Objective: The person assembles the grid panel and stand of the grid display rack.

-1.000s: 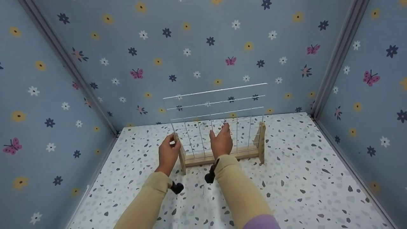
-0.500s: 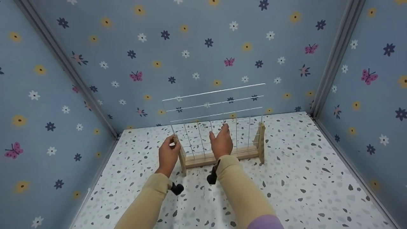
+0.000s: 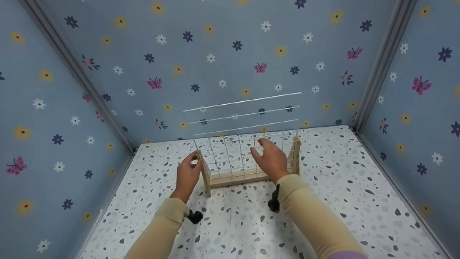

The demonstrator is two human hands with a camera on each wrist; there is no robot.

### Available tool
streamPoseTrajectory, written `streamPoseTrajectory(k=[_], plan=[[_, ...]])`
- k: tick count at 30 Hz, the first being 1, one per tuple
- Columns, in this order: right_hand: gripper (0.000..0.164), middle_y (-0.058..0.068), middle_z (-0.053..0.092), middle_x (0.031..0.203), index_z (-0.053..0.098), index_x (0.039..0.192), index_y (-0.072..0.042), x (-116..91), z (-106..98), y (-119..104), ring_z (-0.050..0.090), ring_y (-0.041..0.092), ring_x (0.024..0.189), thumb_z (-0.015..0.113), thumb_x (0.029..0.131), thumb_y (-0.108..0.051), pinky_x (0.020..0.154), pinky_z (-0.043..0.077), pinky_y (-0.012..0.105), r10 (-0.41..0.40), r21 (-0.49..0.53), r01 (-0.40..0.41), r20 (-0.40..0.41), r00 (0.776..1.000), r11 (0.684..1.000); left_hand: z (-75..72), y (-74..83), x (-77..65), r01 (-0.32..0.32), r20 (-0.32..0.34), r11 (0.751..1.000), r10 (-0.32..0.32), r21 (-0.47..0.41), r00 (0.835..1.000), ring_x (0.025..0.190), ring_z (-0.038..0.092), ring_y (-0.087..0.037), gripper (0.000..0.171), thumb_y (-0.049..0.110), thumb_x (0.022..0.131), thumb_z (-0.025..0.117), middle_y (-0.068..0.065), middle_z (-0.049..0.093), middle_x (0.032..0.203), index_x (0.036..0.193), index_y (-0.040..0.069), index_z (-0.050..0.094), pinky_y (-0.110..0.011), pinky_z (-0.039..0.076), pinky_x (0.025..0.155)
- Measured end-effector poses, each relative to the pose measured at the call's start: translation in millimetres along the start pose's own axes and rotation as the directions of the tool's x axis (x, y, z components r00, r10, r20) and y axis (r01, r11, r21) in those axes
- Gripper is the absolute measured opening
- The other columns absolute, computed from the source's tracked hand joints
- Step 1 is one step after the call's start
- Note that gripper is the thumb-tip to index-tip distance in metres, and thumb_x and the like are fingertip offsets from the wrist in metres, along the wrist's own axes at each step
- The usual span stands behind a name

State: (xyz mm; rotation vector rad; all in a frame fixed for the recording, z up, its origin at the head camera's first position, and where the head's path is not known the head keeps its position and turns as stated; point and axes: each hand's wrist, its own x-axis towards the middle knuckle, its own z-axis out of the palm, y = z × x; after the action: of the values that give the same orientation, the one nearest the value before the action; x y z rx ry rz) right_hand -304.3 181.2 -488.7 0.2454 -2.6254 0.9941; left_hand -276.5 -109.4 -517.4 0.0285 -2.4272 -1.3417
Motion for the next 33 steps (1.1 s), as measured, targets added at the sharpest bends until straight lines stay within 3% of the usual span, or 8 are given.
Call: streamPoseTrajectory(k=[5,10,16,21,25,33], plan=[[0.043,0.015,0.069,0.121,0.064,0.126,-0.007,-5.9,-25.7,25.4,0.067,0.034,0.109,0.059,0.102,-0.042,0.087,0.056,0.053,-0.048,-0.087,0.041,-0.082,0.996,0.995,-8.3,7.8,-4.0,-0.025,0.037,0.987,0.019,0.161,0.999,0.118,0.064,-0.028,0.045,0.028,0.103,0.060,-0.009,0.062,0.136,0.146,0.015,0.055,-0.043,0.056,0.094],[0.035,0.016,0.069,0.112,0.065,0.119,-0.005,-11.8,-48.4,53.1,0.067,0.035,0.102,0.058,0.103,-0.035,0.081,0.056,0.054,-0.032,-0.119,0.012,-0.168,0.985,0.993,-15.6,18.6,-8.6,-0.027,0.097,0.927,-0.011,0.374,0.995,0.122,0.062,-0.031,0.051,0.031,0.102,0.058,-0.010,0.057,0.143,0.151,0.019,0.050,-0.051,0.054,0.097],[0.033,0.019,0.066,0.116,0.063,0.123,-0.001,-8.7,-64.4,78.7,0.066,0.038,0.103,0.060,0.102,-0.026,0.076,0.055,0.055,-0.021,-0.167,-0.021,-0.245,0.969,0.986,-18.3,24.9,-9.4,-0.040,0.119,0.865,-0.023,0.500,0.993,0.125,0.058,-0.036,0.054,0.034,0.102,0.056,-0.015,0.051,0.147,0.154,0.021,0.046,-0.054,0.056,0.091],[0.050,0.023,0.056,0.141,0.051,0.145,-0.004,-5.2,-69.1,89.6,0.057,0.044,0.121,0.055,0.105,-0.032,0.091,0.049,0.063,0.079,-0.174,-0.097,-0.107,0.991,0.980,-14.6,24.0,-10.6,-0.039,0.114,0.840,-0.027,0.542,0.993,0.130,0.054,-0.037,0.056,0.037,0.103,0.055,-0.015,0.048,0.151,0.156,0.024,0.042,-0.058,0.054,0.092],[0.061,0.023,0.044,0.153,0.037,0.157,-0.009,-4.8,-69.1,91.6,0.043,0.047,0.136,0.050,0.106,-0.039,0.105,0.039,0.067,0.135,-0.147,-0.130,0.023,0.991,0.980,-13.2,24.5,-11.3,-0.043,0.109,0.830,-0.021,0.555,0.994,0.132,0.052,-0.037,0.057,0.038,0.103,0.055,-0.015,0.048,0.151,0.156,0.024,0.042,-0.060,0.053,0.093],[0.065,0.022,0.043,0.154,0.032,0.160,-0.011,-5.8,-66.0,89.4,0.042,0.048,0.137,0.053,0.105,-0.037,0.108,0.037,0.066,0.158,-0.135,-0.153,0.032,0.987,0.979,-13.7,23.3,-4.2,-0.071,0.120,0.793,-0.003,0.605,0.993,0.132,0.051,-0.037,0.057,0.039,0.103,0.052,-0.013,0.050,0.150,0.156,0.025,0.041,-0.059,0.051,0.096]])
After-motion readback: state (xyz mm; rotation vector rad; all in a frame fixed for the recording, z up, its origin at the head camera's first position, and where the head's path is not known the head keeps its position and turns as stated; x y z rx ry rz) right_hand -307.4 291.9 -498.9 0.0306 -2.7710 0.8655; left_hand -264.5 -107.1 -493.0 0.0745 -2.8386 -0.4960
